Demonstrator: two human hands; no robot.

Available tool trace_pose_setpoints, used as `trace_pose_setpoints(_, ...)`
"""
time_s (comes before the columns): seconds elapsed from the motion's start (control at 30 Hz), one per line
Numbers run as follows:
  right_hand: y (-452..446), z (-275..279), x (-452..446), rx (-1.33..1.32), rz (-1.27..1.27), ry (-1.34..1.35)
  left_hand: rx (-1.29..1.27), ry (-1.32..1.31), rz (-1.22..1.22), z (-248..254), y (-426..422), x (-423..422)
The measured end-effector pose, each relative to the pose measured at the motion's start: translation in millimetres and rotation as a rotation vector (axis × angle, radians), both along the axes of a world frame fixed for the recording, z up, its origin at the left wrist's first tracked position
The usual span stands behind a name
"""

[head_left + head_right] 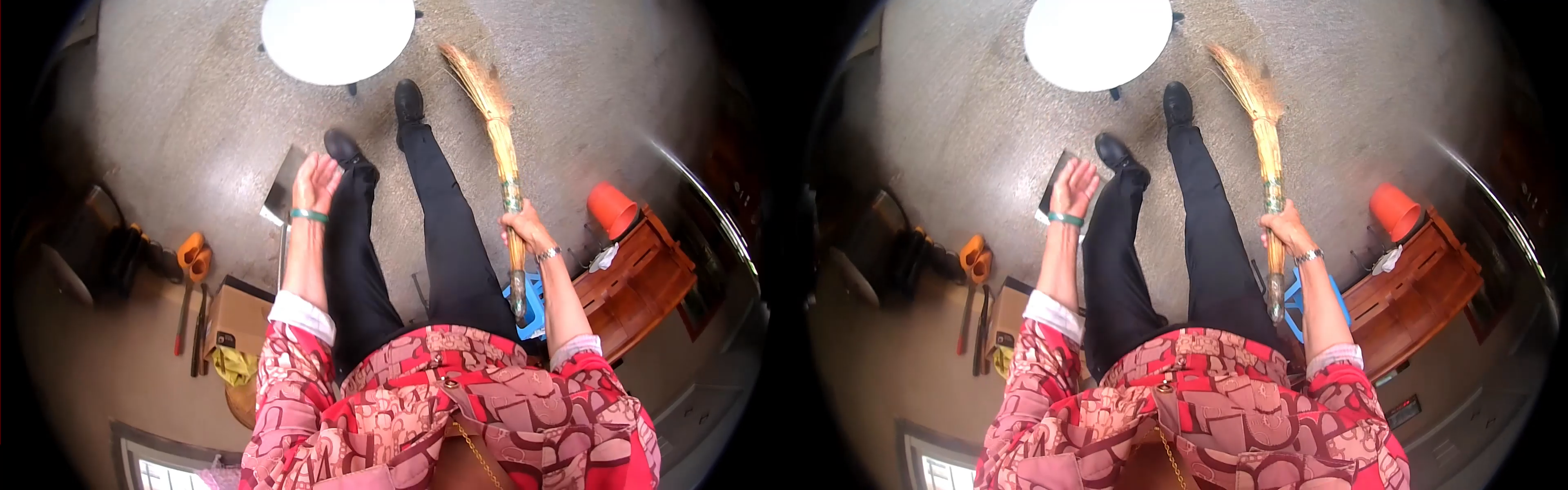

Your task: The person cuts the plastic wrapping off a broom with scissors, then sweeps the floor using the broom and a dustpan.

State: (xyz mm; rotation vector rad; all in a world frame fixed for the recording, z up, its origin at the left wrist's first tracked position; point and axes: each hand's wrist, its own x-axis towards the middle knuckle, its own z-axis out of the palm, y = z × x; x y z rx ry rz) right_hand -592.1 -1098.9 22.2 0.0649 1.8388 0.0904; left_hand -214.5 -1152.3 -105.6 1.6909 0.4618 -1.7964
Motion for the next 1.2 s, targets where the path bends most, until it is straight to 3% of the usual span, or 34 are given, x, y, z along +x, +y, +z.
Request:
trace_pose_setpoints(0.1, 3.3, 29.7, 12.8, -0.058, 0.007, -0.075, 0.126, -0.06, 0.162, 58.7, 78.2, 9.0)
trace_pose_setpoints(0.2, 14.7, 30.1, 35.0, -0.038, 0.082, -0.142, 0.299, -0.065, 0.462, 84.1, 166.3, 34.7)
trace_pose_setpoints(0.3, 27.1, 47.4, 80.9, -0.005, 0.086, -0.258, 0.278, -0.244, 0.46, 109.0, 256.3, 59.9)
trace_pose_setpoints(0.37, 49.9, 61.8, 79.6, -0.034, 0.058, -0.334, 0.515, -0.278, 0.772, 136.4, 288.0, 62.4)
trace_pose_setpoints(0.5, 74.9, 66.7, 94.3, -0.071, 0.021, -0.496, 0.436, -0.738, 0.711, 172.9, 305.0, 99.3)
trace_pose_setpoints(0.57, 91.3, 80.1, 80.0, -0.118, -0.012, -0.55, 0.274, -0.914, 0.508, 192.1, 300.5, 106.4)
trace_pose_setpoints(0.63, 107.7, 83.8, 69.4, -0.16, -0.05, -0.558, 0.04, -0.826, 0.327, 165.1, 332.2, 160.6)
trace_pose_setpoints(0.7, 133.2, 89.4, 61.6, -0.241, -0.014, -0.506, -0.115, -1.024, 0.022, 195.6, 297.2, 145.5)
trace_pose_setpoints(0.73, 143.3, 97.6, 57.4, -0.263, 0.048, -0.412, -0.117, -1.03, 0.02, 198.9, 290.1, 154.5)
trace_pose_setpoints(0.8, 166.3, 95.9, 38.1, -0.292, 0.051, -0.265, -0.292, -0.825, -0.338, 202.0, 277.8, 172.7)
trace_pose_setpoints(0.93, 180.3, 56.7, -10.1, -0.287, -0.188, -0.208, -0.416, -0.894, -0.212, 207.2, 254.2, 181.6)
trace_pose_setpoints(1.03, 167.7, 31.3, 3.9, -0.292, -0.168, -0.076, -0.468, -0.955, -0.138, 211.3, 248.3, 190.2)
trace_pose_setpoints(1.1, 166.6, 14.3, 39.5, -0.316, -0.168, -0.021, -0.486, -0.961, -0.099, 214.6, 244.3, 202.3)
trace_pose_setpoints(1.2, 192.3, -11.8, 116.7, -0.47, -0.14, -0.143, -0.515, -0.988, -0.028, 228.6, 238.0, 219.3)
